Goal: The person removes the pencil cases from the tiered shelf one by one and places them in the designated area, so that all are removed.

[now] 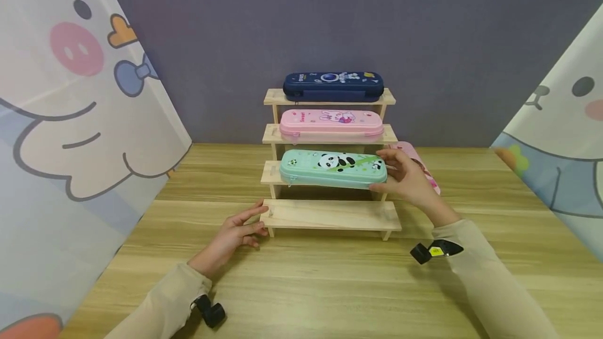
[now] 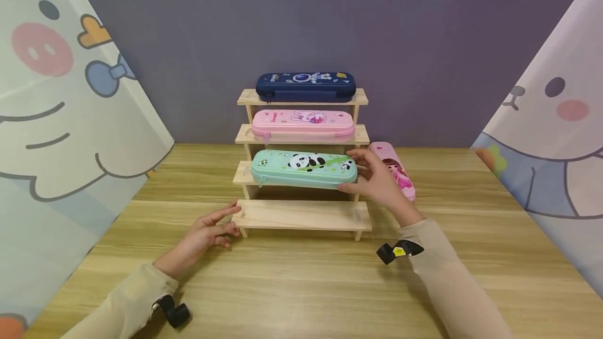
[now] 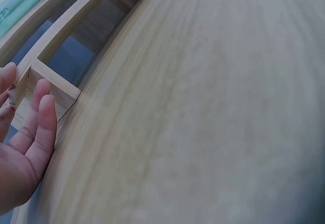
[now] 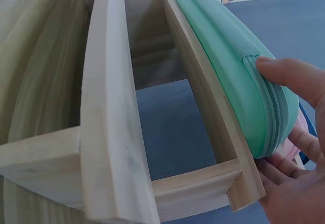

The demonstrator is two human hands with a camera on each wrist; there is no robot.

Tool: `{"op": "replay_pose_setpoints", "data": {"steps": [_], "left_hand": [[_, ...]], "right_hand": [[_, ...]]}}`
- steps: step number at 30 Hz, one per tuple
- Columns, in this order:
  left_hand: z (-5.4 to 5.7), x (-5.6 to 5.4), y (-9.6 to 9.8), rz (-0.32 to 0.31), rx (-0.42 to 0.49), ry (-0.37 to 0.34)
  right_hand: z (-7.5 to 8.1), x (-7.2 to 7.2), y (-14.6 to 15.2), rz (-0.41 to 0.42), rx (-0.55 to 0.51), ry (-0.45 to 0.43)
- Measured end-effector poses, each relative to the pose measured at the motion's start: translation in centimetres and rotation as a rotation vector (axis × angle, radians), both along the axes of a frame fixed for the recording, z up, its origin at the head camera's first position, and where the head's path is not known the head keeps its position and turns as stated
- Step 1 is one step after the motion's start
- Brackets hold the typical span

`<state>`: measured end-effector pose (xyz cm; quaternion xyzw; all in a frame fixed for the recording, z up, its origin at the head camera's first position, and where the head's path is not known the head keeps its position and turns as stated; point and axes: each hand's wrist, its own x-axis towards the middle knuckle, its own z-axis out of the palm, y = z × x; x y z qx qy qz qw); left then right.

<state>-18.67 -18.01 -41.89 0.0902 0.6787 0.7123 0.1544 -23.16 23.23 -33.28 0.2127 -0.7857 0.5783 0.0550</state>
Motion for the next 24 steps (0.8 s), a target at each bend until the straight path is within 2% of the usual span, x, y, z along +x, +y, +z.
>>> {"op": "replay_pose_setpoints", "data": {"steps": [10,24], "left_hand": [[-0.1,0.1,-0.3,0.008,-0.026,-0.017],[-0.2,-0.2,0.0,0.002,-0.013,-0.014]], "right_hand": [[-0.3,-0.4,0.3,0.074,0.009,-0.027],[-1.6,0.5,0.8,0.050,-0.056,0.205]]}}
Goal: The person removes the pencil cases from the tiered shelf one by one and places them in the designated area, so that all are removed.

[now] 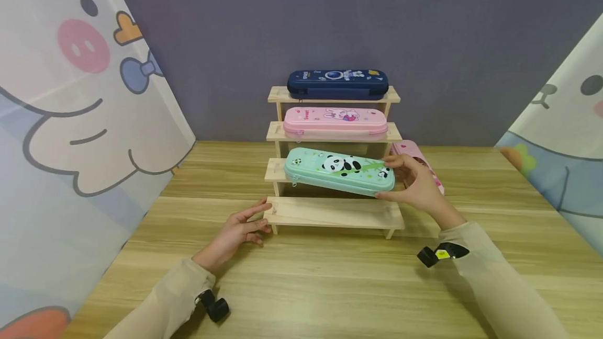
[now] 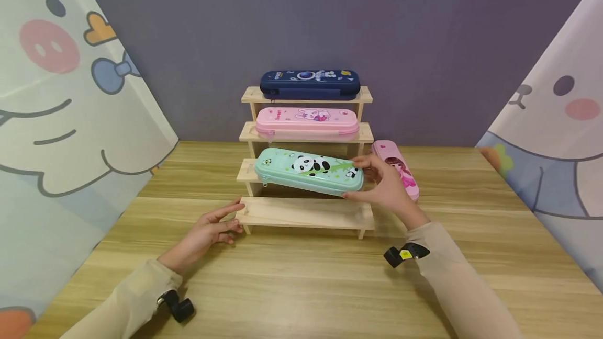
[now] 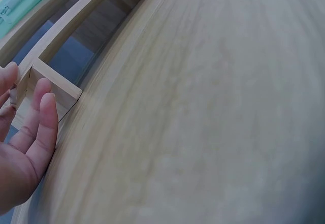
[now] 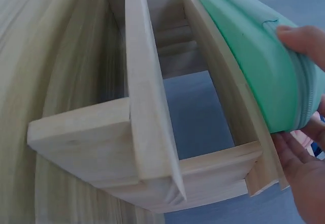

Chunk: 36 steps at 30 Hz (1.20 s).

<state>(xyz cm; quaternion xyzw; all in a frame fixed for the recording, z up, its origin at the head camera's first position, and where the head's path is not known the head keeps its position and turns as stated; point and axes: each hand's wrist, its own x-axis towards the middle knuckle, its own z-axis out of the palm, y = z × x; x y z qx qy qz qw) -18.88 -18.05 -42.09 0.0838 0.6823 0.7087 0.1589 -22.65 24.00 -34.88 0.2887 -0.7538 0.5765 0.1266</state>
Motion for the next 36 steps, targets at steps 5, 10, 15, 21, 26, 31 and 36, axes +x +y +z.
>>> {"op": "replay_pose_setpoints", "data": {"steps": [5,10,15,21,26,31,36], "left_hand": [[0.0,0.0,-0.1,-0.011,0.010,0.007],[0.0,0.1,-0.3,-0.002,0.004,0.010],[-0.1,0.1,-0.3,-0.020,0.006,0.019],[-0.2,-0.1,-0.1,-0.025,0.019,0.020],[-0.1,-0.1,-0.1,-0.019,0.018,0.016],[0.0,-0.1,-0.1,-0.026,0.019,0.021],[0.1,-0.1,-0.2,-0.031,0.014,0.023]], "right_hand": [[0.0,0.5,0.4,0.047,-0.118,0.080],[0.1,1.0,1.3,0.090,-0.204,0.105],[0.5,1.4,2.8,0.131,-0.230,0.150],[1.3,1.7,5.3,0.175,-0.256,0.189],[2.0,1.8,8.0,0.297,-0.284,0.251],[2.4,2.6,10.3,0.329,-0.331,0.248],[2.5,3.3,12.3,0.345,-0.371,0.252]]}}
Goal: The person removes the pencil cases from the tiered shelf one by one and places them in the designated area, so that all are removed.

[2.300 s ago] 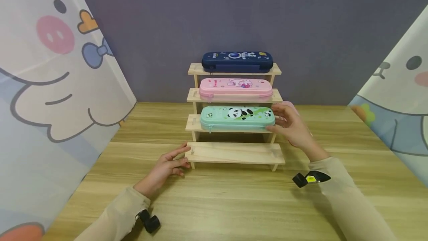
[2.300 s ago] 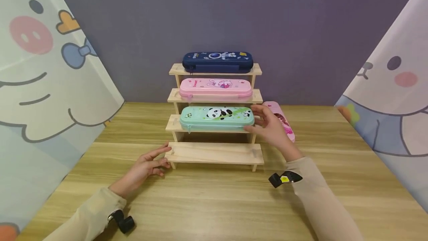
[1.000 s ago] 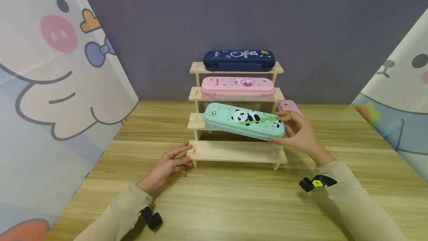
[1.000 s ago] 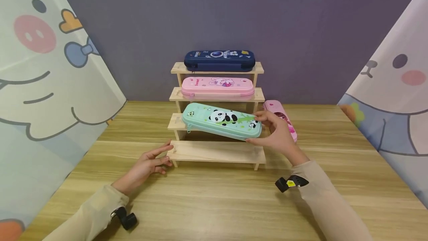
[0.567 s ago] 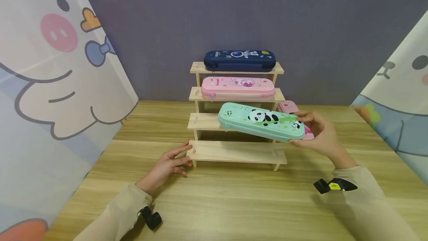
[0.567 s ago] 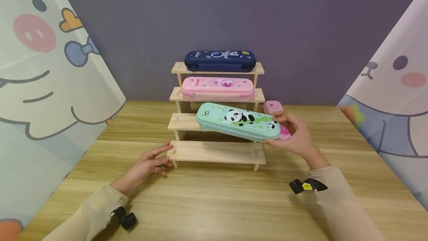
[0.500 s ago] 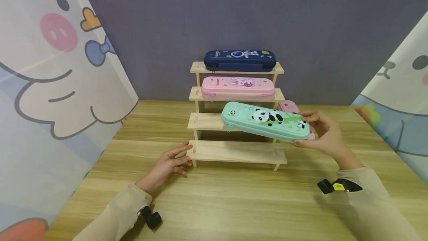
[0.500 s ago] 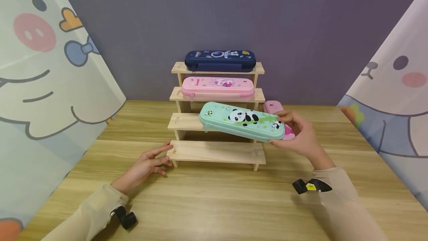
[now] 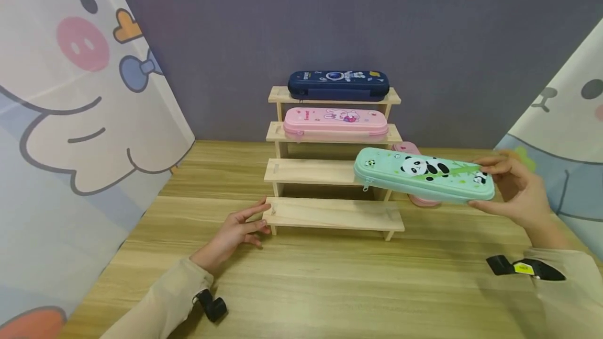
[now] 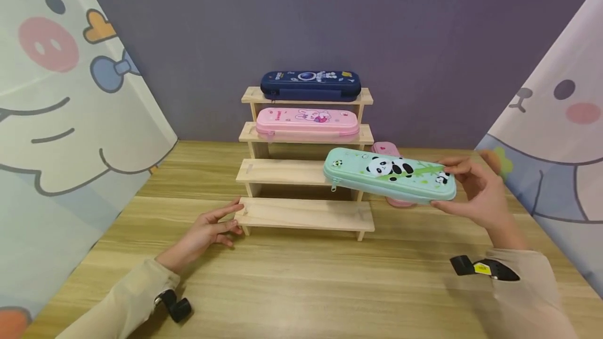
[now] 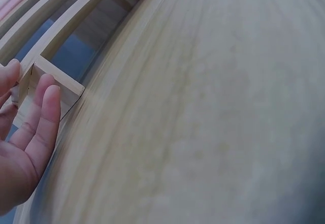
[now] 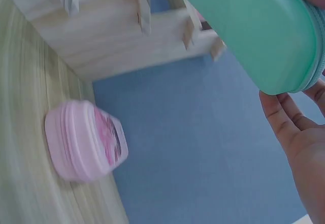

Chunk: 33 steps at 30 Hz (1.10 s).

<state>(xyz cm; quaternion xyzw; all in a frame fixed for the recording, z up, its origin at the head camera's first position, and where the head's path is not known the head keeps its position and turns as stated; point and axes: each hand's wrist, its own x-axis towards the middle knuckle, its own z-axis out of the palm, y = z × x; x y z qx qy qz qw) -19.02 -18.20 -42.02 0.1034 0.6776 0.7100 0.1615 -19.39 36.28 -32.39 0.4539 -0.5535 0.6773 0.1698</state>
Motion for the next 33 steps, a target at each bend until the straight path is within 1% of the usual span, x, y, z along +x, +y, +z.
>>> {"op": "replay_pose_setpoints", "data": {"steps": [2,5,7,9,11,13,17,20,22,25,26,28,29,30,32,33], "left_hand": [[0.1,-0.1,0.1,-0.005,-0.002,0.002],[0.1,-0.2,0.2,-0.009,-0.004,0.003],[0.1,-0.2,0.2,-0.016,-0.003,0.007],[0.1,-0.1,0.2,-0.018,0.002,0.012],[0.1,0.0,0.1,-0.019,0.005,0.013],[0.1,0.0,0.0,-0.015,0.006,0.011],[0.0,0.0,-0.2,-0.013,0.002,0.008],[0.0,0.0,-0.2,-0.020,-0.002,0.012],[0.0,0.0,-0.2,-0.022,-0.006,0.014],[0.0,0.0,-0.2,-0.022,-0.006,0.011],[0.0,0.0,-0.2,-0.019,-0.005,0.008],[0.0,0.0,-0.2,-0.018,-0.002,0.004],[0.1,0.0,-0.2,-0.019,0.002,0.003],[0.1,0.0,-0.2,-0.020,0.005,0.004],[0.2,0.1,-0.2,-0.023,0.009,0.008],[0.2,0.1,-0.2,-0.027,0.011,0.012]], "right_hand": [[0.1,0.4,1.0,-0.046,0.015,-0.021],[0.2,1.3,2.5,-0.158,0.078,-0.067],[0.2,1.7,3.5,-0.200,0.099,-0.068],[0.2,1.8,4.4,-0.180,0.085,-0.035],[0.1,1.9,5.1,-0.143,0.050,-0.011],[0.0,2.0,5.9,-0.145,0.028,-0.001],[-0.4,2.3,7.0,-0.150,-0.009,-0.021],[-0.8,2.1,7.6,-0.114,-0.062,-0.028],[-1.2,2.0,7.8,-0.144,-0.075,-0.026],[-1.7,1.7,7.7,-0.239,-0.100,-0.029],[-1.8,1.7,7.6,-0.293,-0.105,-0.039],[-2.1,1.8,7.3,-0.409,-0.131,-0.094],[-2.2,1.9,7.0,-0.488,-0.147,-0.134],[-2.3,1.9,6.7,-0.589,-0.146,-0.183],[-2.4,1.9,6.0,-0.768,-0.147,-0.313],[-2.5,1.8,5.6,-0.865,-0.122,-0.377]]}}
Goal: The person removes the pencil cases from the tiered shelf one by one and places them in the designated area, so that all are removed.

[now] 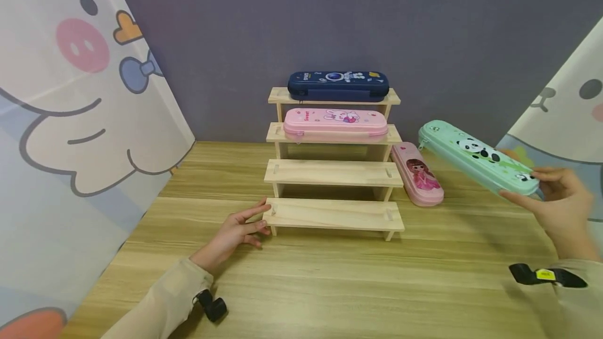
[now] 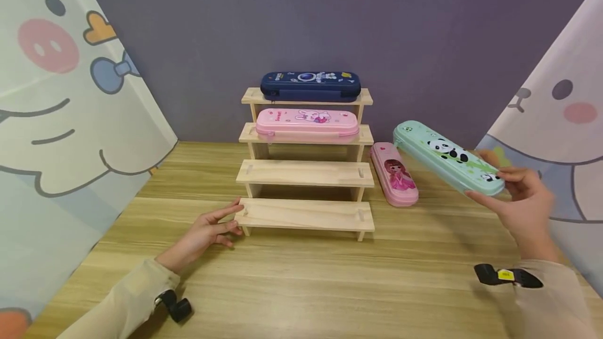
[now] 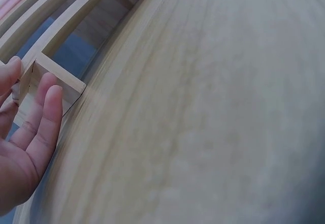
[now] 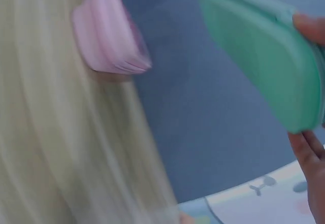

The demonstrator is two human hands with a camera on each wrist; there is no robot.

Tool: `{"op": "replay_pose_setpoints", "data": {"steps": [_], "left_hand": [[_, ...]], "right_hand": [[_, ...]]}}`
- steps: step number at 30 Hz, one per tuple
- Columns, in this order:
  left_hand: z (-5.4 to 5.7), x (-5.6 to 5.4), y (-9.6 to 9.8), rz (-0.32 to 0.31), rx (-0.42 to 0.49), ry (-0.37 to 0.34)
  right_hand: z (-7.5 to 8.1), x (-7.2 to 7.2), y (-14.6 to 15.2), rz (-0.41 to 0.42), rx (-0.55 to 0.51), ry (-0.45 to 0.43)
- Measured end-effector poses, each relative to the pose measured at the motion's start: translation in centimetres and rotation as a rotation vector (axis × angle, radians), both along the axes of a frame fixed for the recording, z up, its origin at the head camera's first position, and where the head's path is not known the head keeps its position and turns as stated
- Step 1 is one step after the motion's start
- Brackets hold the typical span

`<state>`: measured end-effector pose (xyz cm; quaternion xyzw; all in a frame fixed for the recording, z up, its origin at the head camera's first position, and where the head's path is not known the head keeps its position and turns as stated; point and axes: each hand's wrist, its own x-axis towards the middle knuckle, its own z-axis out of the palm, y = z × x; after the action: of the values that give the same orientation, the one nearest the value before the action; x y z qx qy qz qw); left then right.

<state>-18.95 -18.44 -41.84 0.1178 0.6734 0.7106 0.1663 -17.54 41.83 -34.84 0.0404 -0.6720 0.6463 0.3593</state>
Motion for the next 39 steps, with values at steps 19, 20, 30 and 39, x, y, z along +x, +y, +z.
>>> {"op": "replay_pose_setpoints", "data": {"steps": [19,20,30,39], "left_hand": [[-0.2,0.0,0.0,-0.012,-0.011,-0.007],[-0.2,-0.1,0.0,-0.012,-0.009,-0.010],[-0.2,0.0,-0.2,-0.017,-0.002,0.005],[-0.1,-0.2,-0.1,-0.007,0.002,-0.010]], "right_hand": [[-3.3,-4.8,-3.6,-0.390,0.188,-0.367],[-3.5,-5.0,-3.6,-0.402,0.194,-0.370],[-4.9,-6.0,-3.5,-0.450,0.306,-0.463],[-4.9,-6.6,-3.2,-0.397,0.355,-0.580]]}}
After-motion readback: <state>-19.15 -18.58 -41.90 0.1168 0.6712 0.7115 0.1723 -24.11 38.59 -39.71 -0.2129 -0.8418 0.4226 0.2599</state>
